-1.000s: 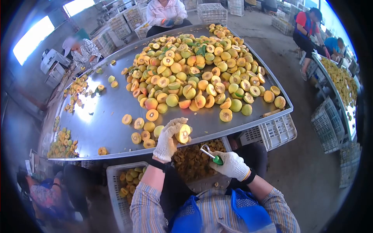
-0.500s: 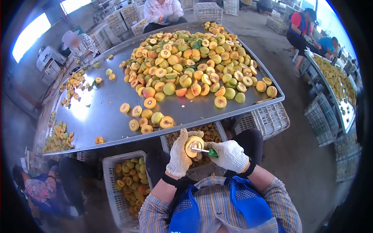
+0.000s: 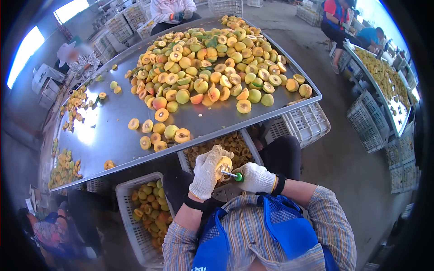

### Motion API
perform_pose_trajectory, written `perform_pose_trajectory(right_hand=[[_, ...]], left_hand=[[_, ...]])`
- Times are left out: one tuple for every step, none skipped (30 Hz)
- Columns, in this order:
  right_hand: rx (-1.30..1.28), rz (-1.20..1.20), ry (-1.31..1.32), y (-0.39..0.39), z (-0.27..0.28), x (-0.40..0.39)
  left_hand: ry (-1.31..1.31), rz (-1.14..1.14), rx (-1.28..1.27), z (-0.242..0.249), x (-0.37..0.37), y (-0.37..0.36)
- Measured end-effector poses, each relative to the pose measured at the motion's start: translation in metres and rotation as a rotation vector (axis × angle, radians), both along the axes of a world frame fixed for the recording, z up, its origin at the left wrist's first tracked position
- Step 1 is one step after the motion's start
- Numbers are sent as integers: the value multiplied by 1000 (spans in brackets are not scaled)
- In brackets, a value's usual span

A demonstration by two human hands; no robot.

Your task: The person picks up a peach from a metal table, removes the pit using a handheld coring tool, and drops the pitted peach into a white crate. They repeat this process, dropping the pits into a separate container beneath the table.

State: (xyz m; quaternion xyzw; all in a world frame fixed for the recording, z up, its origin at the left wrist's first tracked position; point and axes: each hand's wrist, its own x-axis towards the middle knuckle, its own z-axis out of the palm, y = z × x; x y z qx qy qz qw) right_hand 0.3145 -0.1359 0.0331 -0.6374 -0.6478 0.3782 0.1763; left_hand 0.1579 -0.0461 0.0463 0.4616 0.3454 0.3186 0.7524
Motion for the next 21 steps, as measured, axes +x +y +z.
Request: perform_pose_trajectory(right_hand=[[-2,-2,0,2,0,1],[26,8,-82,8,1,5],[49,16,-158,9,0,6],[133,63,-186,13,-13,11],[129,58,-183,8,-17,10],[49,43,-117,3,-11,5],[-32,30,-52,-3,-10,0],[-48,58,7,-3,-30,-2],[-51,62,5,-3,-27,-1],[-93,3,38,0,-24,0],[-134,-57,73,3,-19,2],[-205,-137,135,5,4,0],[-201,-135,134,5,2,-2],[-116,-119,77,3,-5,-5],[-32,-98,17,1,-11,-8],[-9,-83,34,-2,-15,-13],[106,9,47,-3,-61,-16],[133,55,-36,0,-60,-19],[160,98,-117,2,-58,-23],[117,-5,-80,-3,-53,-20],[75,-110,-42,-1,-30,-15]], left_hand=[[0,-2,-2,1,1,0],[53,-14,10,3,1,-1],[112,-30,17,4,-1,-3],[119,-36,12,2,-2,-3],[177,-72,24,0,-3,-1],[230,-105,38,-1,-4,3],[226,-104,36,-1,-3,7],[152,-136,-71,-2,-3,9],[79,-166,-176,-4,-4,12],[-98,-205,-268,-15,-9,17],[-97,-203,-265,-23,-6,13],[-222,37,-197,-29,4,4],[-345,276,-125,-34,13,-2],[-406,352,-202,-37,18,-4],[-410,357,-199,-33,18,-4],[-397,314,-254,-26,16,-6],[-382,272,-310,-18,15,-9],[-358,288,-359,-10,16,-7],[-356,290,-361,-10,15,-3],[-203,263,-270,-10,13,1],[-52,232,-177,-12,11,3]])
